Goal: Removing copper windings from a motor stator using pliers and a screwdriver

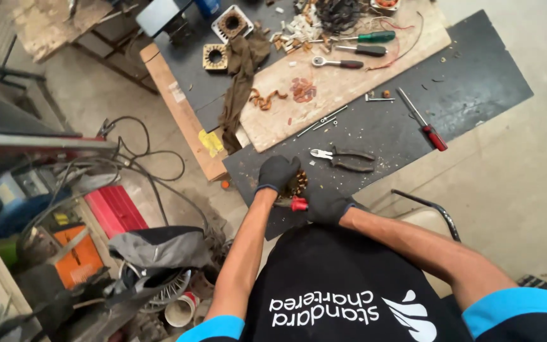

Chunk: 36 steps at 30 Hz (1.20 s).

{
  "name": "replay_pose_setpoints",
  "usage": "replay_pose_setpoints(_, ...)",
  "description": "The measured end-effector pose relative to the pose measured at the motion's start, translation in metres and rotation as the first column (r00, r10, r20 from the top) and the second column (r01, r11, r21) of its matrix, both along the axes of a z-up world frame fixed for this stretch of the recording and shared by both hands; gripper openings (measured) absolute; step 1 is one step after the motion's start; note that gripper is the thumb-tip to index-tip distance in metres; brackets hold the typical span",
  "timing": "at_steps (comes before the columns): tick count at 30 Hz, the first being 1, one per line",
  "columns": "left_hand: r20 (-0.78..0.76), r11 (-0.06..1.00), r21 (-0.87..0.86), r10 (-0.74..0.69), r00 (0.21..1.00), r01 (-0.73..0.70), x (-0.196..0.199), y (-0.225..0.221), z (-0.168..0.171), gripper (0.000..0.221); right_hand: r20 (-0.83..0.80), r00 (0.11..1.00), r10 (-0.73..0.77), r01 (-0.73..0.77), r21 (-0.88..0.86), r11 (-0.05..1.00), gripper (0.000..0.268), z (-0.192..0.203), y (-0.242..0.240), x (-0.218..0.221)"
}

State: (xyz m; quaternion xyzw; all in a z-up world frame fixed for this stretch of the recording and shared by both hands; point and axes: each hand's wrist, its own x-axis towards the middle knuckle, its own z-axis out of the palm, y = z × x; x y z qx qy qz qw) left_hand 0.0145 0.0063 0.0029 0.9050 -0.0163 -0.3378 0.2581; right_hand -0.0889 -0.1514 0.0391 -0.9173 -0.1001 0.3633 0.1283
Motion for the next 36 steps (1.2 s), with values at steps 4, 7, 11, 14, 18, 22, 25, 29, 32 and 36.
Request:
replay_pose_setpoints(4,-0.057,1.0,-0.004,-0.017,0.998,0.017,-0.005,-0.001,0.027,0.073,-0.066,0.996,-0.06,0.069,0.141,0.988,0.058,0.012,0.006,-0.005)
replay_pose_setpoints(7,-0.05,0.999,-0.042,-0.025,0.998,0.023,0.005,-0.002,0.035,0.072,0.027,0.997,-0.07,0.064,0.181,0.981,0.06,0.003,0.003,-0.006)
replay_pose_setpoints(11,-0.041,0.999,-0.023,-0.032,0.999,0.031,-0.004,-0.002,0.04,0.072,0.157,0.986,-0.055,0.016,0.235,0.972,0.066,-0.019,0.002,-0.019)
replay_pose_setpoints(14,-0.005,1.0,-0.003,0.004,1.0,-0.004,-0.007,0.001,0.038,0.072,0.215,0.974,-0.065,0.006,0.265,0.964,0.069,-0.032,0.003,-0.025)
replay_pose_setpoints(18,0.102,0.991,0.128,-0.045,0.994,0.032,-0.023,-0.021,0.018,0.066,0.098,0.994,-0.056,0.041,0.145,0.989,0.066,-0.008,-0.006,-0.031)
replay_pose_setpoints(22,0.268,0.956,0.249,-0.223,0.938,0.156,-0.016,-0.025,-0.065,0.06,-0.034,0.998,-0.057,0.059,0.06,0.996,0.06,0.008,-0.014,-0.017)
replay_pose_setpoints(25,0.212,0.971,0.239,-0.069,0.975,0.016,-0.006,-0.024,-0.086,0.062,-0.025,0.998,-0.052,0.055,0.149,0.987,0.076,-0.029,-0.017,-0.005)
replay_pose_setpoints(29,0.071,0.957,0.29,0.0,0.998,-0.02,0.015,-0.024,-0.101,0.062,-0.053,0.997,-0.057,0.066,0.183,0.981,0.061,0.017,-0.015,0.035)
replay_pose_setpoints(32,0.015,0.974,0.225,-0.033,0.999,0.029,0.012,-0.021,-0.073,0.06,0.072,0.997,0.022,-0.033,0.156,0.987,0.057,-0.009,-0.017,0.011)
replay_pose_setpoints(36,0.093,0.954,0.186,-0.255,0.962,0.235,0.021,-0.019,-0.057,0.057,0.101,0.988,0.114,-0.129,0.154,0.98,0.051,-0.017,-0.024,0.019)
